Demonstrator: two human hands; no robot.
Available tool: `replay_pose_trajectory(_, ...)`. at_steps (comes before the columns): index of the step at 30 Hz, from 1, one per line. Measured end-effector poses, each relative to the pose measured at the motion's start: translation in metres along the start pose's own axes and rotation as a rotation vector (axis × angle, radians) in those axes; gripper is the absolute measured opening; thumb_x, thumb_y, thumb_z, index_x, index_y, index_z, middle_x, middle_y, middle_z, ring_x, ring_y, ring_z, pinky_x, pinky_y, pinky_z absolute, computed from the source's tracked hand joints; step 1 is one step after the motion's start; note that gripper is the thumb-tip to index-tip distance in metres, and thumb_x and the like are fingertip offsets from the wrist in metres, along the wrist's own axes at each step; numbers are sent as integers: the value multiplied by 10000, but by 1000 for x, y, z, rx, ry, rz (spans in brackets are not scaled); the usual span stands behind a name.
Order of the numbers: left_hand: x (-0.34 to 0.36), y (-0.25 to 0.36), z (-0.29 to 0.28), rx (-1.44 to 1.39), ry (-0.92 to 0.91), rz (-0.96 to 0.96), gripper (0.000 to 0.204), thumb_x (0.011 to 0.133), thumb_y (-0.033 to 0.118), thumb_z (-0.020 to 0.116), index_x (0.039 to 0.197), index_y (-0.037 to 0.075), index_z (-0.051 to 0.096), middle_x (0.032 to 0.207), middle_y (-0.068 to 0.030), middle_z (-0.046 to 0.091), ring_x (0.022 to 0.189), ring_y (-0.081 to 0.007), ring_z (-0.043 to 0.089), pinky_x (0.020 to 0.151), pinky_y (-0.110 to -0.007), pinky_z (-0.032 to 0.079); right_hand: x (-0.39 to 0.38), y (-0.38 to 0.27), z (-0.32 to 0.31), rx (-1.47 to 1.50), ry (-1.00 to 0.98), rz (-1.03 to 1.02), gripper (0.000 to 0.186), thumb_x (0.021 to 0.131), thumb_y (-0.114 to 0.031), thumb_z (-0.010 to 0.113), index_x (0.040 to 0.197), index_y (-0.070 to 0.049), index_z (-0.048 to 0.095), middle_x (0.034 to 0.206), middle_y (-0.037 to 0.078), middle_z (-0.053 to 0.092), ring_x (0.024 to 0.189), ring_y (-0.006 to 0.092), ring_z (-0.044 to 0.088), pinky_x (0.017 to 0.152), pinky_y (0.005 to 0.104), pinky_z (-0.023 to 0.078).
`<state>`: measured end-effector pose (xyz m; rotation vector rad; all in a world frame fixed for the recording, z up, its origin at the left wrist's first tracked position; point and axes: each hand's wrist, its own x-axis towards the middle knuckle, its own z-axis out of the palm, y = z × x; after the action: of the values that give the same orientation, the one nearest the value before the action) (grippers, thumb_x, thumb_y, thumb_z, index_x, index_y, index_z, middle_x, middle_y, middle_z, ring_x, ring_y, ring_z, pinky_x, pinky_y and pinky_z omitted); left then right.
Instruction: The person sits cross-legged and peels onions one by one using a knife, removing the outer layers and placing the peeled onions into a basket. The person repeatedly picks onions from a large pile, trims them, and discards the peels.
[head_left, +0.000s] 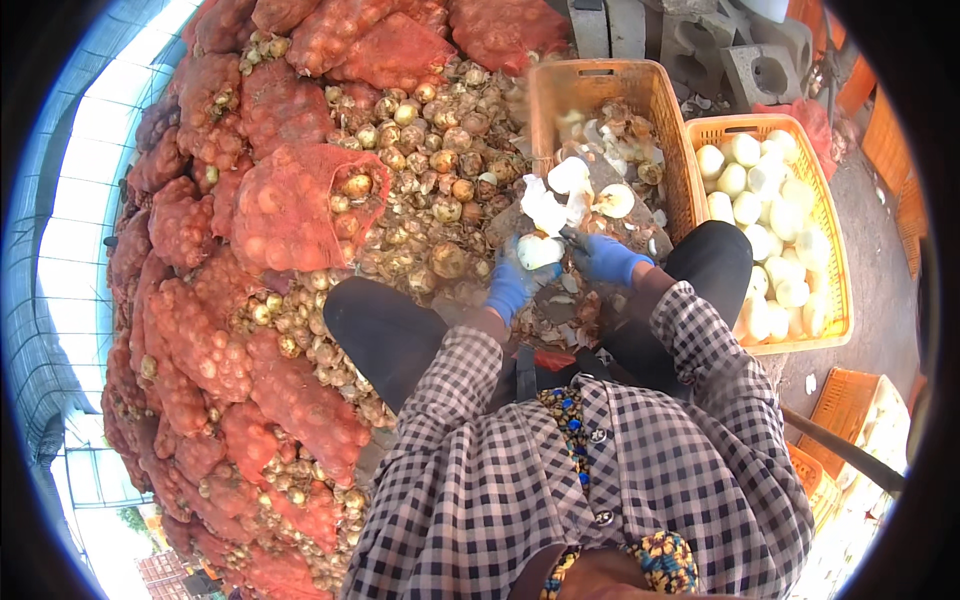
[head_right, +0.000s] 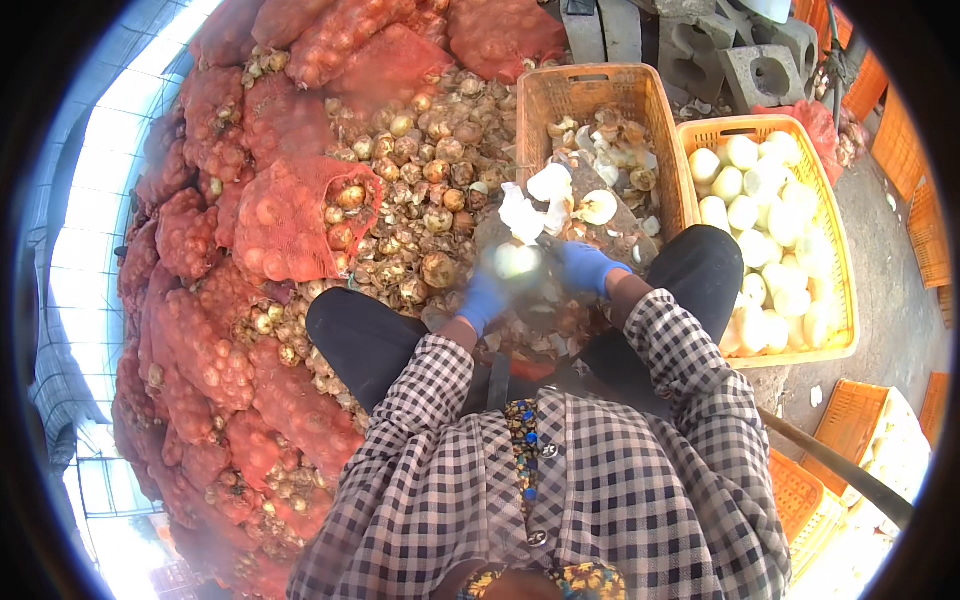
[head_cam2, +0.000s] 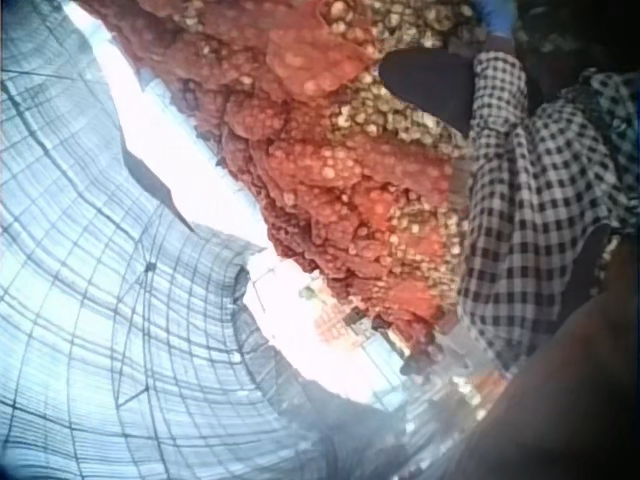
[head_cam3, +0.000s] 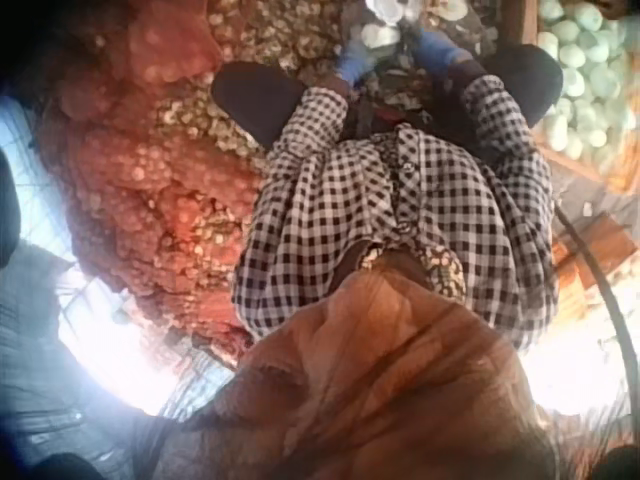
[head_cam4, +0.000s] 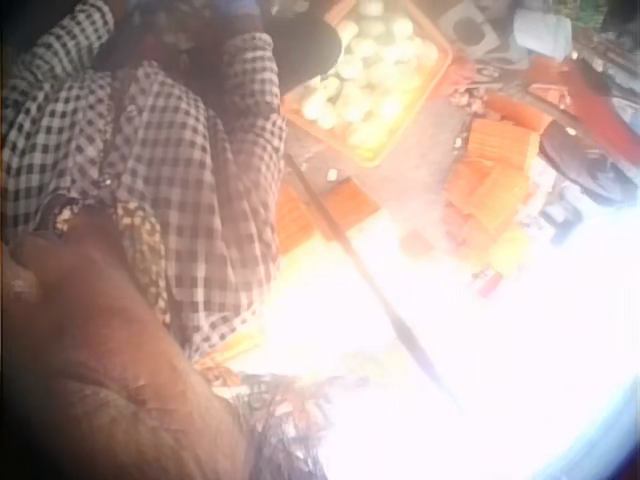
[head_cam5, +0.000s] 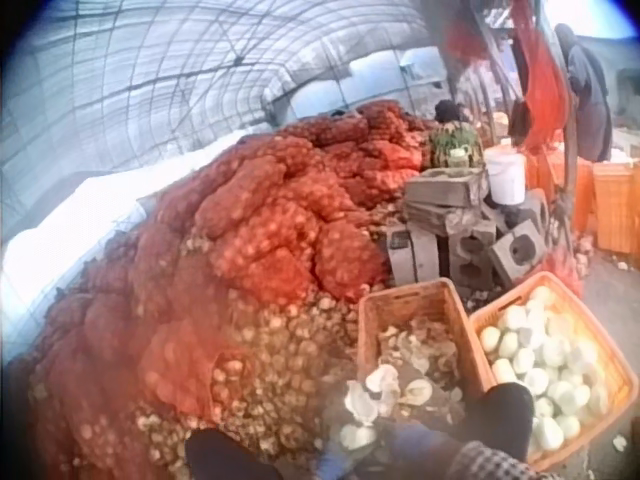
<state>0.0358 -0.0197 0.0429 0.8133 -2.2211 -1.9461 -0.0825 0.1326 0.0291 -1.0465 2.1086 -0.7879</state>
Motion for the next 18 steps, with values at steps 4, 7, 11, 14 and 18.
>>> replay_pose_trajectory(4, 4, -8, -13, 447, -74, 188, 672, 754, 444, 738, 1260, 98, 463, 1176, -129, 606, 1080, -264, 567, 931, -391, 513, 3, 24, 2, 199, 93, 67, 474, 927, -205, 523, 1380, -82, 461, 1027, 199, 664, 931, 290, 654, 825, 394, 504)
replay_pose_trajectory(7, -2, -17, -8, 359, -229, 269, 1108, 545, 161, 909, 1437, 116, 253, 1288, -135, 471, 1111, -261, 532, 980, -390, 483, 3, 28, -6, 604, 101, 76, 536, 950, -149, 505, 1468, -123, 370, 914, 66, 642, 752, 138, 588, 654, 289, 494)
replay_pose_trajectory(11, -1, -46, -8, -354, -290, 287, 904, 675, 208, 841, 1418, 84, 342, 1274, -136, 541, 1131, -250, 574, 974, -384, 507, -17, -4, -35, 893, 149, 149, 318, 968, -159, 481, 1272, -84, 536, 714, 1, 571, 460, 88, 452, 422, 234, 374)
replay_pose_trajectory(14, 9, -5, -15, -1280, -471, -210, 742, 769, 273, 764, 1387, 47, 422, 1314, -157, 551, 1156, -293, 587, 967, -447, 535, -3, 2, -59, 852, 229, 134, 208, 976, -196, 484, 1017, -35, 609, 638, 21, 554, 449, 98, 462, 419, 242, 377)
replay_pose_trajectory(18, 6, 36, -7, -1297, -382, -96, 766, 777, 408, 739, 1373, 32, 438, 1330, -155, 536, 1171, -308, 570, 993, -462, 495, 7, -4, -48, 791, 401, 7, 329, 979, -326, 536, 1111, -29, 585, 742, 35, 600, 517, 91, 516, 447, 247, 418)
